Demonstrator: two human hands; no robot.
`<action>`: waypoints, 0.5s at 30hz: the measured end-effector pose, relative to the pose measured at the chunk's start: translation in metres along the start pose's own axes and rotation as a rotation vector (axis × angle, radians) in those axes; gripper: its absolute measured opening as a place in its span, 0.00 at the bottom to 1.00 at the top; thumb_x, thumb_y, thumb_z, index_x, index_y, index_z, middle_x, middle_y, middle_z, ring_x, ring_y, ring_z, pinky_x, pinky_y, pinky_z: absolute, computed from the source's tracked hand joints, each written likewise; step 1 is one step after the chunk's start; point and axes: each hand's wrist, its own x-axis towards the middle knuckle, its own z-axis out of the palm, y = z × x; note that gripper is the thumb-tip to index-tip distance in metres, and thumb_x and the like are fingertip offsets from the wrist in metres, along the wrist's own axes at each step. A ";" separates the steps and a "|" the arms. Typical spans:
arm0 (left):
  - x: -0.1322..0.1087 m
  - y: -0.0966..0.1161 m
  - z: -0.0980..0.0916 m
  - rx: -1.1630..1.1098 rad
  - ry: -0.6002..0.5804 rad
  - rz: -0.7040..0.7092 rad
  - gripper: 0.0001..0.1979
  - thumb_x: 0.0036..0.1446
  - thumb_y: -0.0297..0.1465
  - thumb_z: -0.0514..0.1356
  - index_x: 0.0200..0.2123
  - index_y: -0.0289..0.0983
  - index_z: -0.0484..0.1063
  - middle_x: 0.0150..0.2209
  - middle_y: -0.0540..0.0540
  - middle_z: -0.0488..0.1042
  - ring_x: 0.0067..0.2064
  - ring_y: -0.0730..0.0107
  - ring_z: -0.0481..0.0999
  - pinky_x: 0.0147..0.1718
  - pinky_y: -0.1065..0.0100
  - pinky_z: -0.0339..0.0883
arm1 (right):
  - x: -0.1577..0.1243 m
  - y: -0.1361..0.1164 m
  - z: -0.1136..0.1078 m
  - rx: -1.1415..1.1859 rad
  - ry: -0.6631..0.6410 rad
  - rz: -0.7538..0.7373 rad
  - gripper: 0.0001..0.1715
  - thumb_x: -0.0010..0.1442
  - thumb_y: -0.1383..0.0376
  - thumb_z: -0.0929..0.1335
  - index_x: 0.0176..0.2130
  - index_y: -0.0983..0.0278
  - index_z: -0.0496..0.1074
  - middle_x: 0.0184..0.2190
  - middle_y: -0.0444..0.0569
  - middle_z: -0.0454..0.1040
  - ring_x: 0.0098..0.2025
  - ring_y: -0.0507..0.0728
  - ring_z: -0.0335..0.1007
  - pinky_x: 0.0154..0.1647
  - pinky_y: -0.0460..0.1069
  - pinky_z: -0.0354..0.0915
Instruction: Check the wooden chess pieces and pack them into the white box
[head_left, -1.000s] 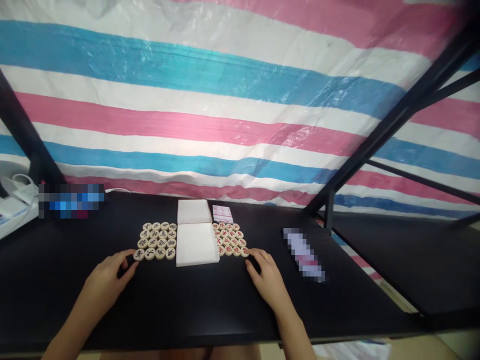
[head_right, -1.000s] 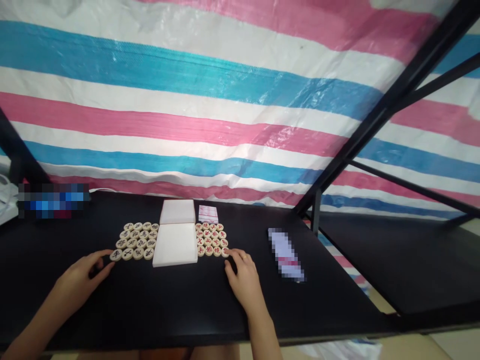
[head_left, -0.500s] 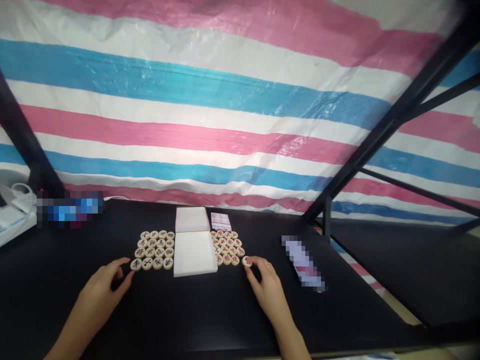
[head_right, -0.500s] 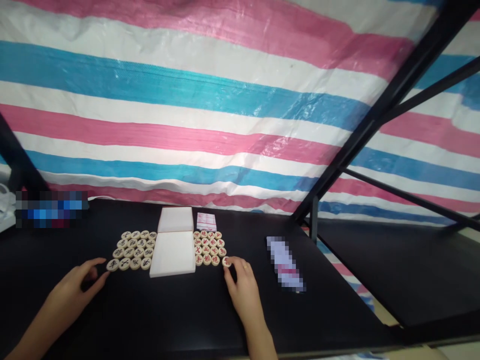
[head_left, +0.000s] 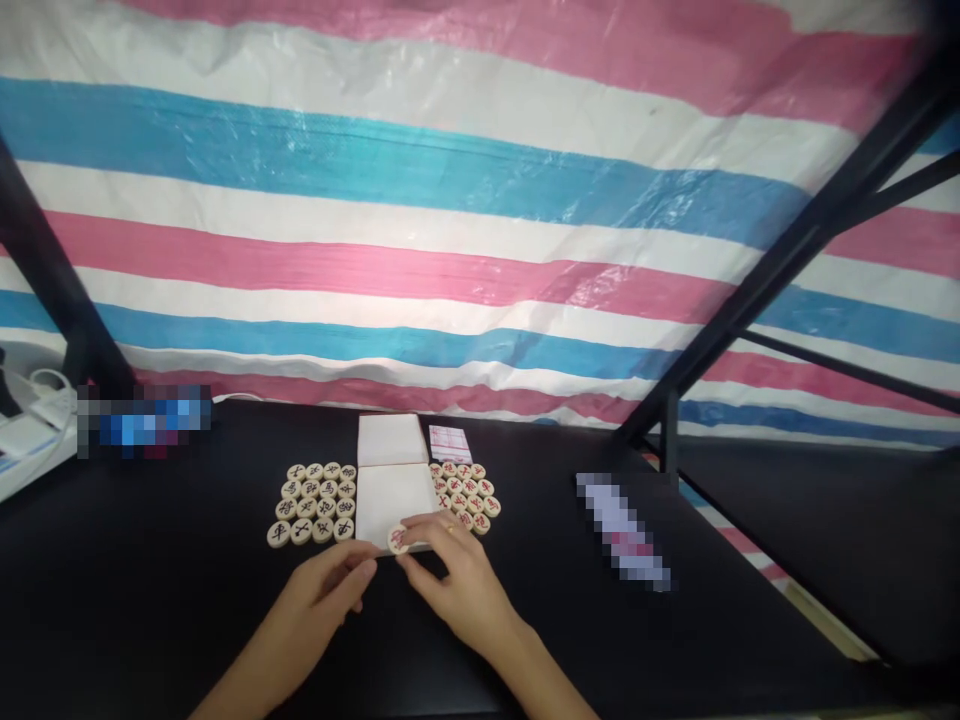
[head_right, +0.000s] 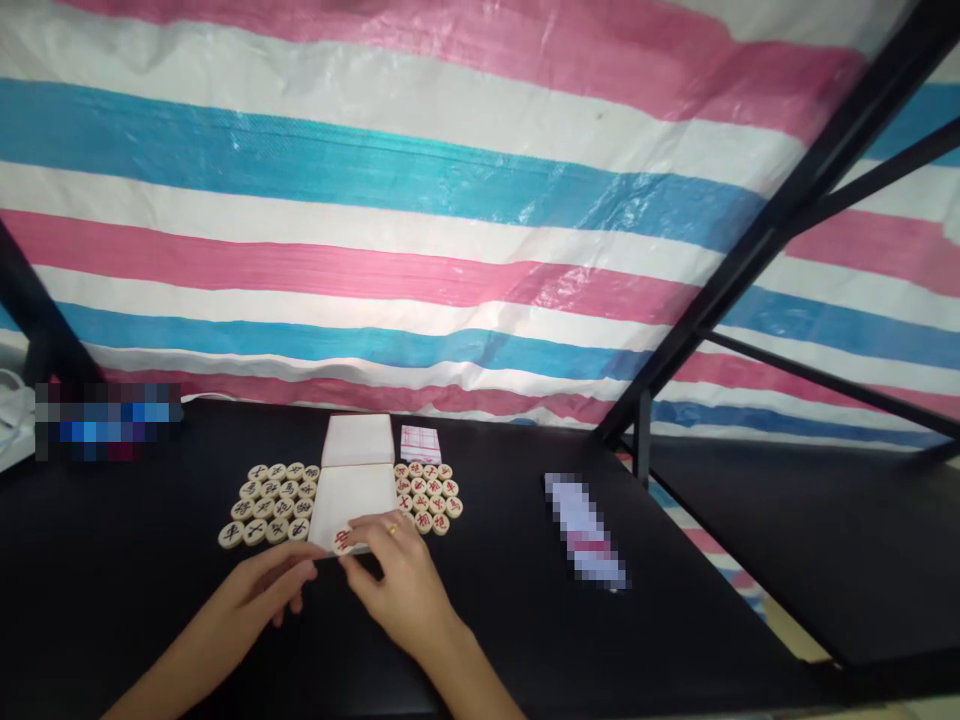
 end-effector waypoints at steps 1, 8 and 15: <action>0.005 0.006 -0.001 -0.050 -0.032 -0.029 0.18 0.56 0.43 0.54 0.40 0.37 0.73 0.26 0.50 0.73 0.28 0.69 0.72 0.24 0.73 0.65 | 0.002 -0.001 0.000 0.009 0.008 -0.013 0.08 0.55 0.70 0.68 0.37 0.61 0.71 0.37 0.48 0.76 0.41 0.57 0.70 0.45 0.52 0.65; 0.042 0.018 -0.001 -0.256 -0.139 -0.013 0.17 0.47 0.44 0.61 0.31 0.35 0.69 0.24 0.52 0.70 0.27 0.71 0.70 0.22 0.73 0.61 | 0.025 0.003 -0.002 0.105 -0.028 0.033 0.06 0.55 0.68 0.67 0.37 0.61 0.71 0.36 0.48 0.72 0.39 0.55 0.69 0.41 0.49 0.65; 0.064 0.025 -0.019 -0.215 -0.268 0.010 0.15 0.48 0.41 0.62 0.31 0.34 0.73 0.22 0.52 0.71 0.22 0.76 0.67 0.22 0.75 0.59 | 0.030 0.020 -0.008 0.515 -0.200 0.274 0.14 0.55 0.62 0.69 0.43 0.61 0.68 0.33 0.44 0.70 0.34 0.51 0.68 0.33 0.46 0.65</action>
